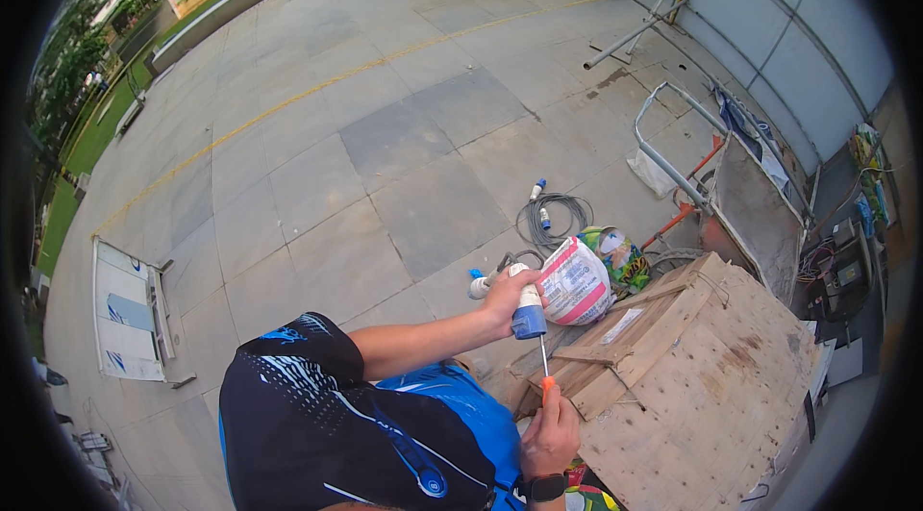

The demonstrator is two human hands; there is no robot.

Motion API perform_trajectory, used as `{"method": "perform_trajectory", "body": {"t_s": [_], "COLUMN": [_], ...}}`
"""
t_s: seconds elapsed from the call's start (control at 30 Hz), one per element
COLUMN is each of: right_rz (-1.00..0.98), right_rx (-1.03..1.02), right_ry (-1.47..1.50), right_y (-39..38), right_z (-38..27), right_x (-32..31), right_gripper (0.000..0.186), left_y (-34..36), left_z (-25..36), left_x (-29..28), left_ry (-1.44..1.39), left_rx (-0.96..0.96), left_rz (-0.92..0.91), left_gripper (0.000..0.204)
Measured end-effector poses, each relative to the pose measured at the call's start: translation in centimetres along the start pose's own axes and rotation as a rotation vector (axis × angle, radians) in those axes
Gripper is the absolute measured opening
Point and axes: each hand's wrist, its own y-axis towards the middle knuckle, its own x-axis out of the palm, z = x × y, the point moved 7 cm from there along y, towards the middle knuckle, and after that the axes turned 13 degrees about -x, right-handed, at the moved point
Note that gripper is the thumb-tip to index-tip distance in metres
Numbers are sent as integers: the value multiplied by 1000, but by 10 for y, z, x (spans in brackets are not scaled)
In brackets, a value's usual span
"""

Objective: The person walks from an indoor corridor to an outdoor construction area, retrieves a screwdriver and an electrical connector from a wooden crate, and uses the screwdriver to tighten the connector. The person then compares the connector with another similar unit.

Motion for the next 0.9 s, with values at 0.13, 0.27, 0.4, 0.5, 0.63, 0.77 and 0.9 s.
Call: {"method": "perform_trajectory", "body": {"t_s": [0.13, 0.27, 0.4, 0.5, 0.63, 0.77, 0.9], "right_rz": [211, 216, -7, 109, 263, 68, 8], "right_rx": [329, 800, 409, -273, -9, 540, -241], "right_ry": [709, 1630, 877, 13, 534, 1509, 547], "right_y": [-19, -48, -47, -44, -51, -70, -51], "right_z": [38, 59, 58, 28, 46, 66, 49], "right_x": [-1, 13, -19, -42, -50, -16, -44], "right_gripper": [37, 40, 31, 37, 36, 41, 39], "left_y": [-22, -34, -48, -58, -76, -96, -107], "left_z": [6, -5, -21, -34, -44, -47, -50], "left_x": [-6, -5, -16, -18, -27, -26, -40], "left_ry": [-130, -203, -205, -238, -273, -269, -218], "left_rx": [68, 130, 213, 165, 180, 229, 316], "left_rz": [18, 55, 95, 138, 171, 194, 243], "left_gripper": [20, 19, 19, 20, 21, 20, 19]}}
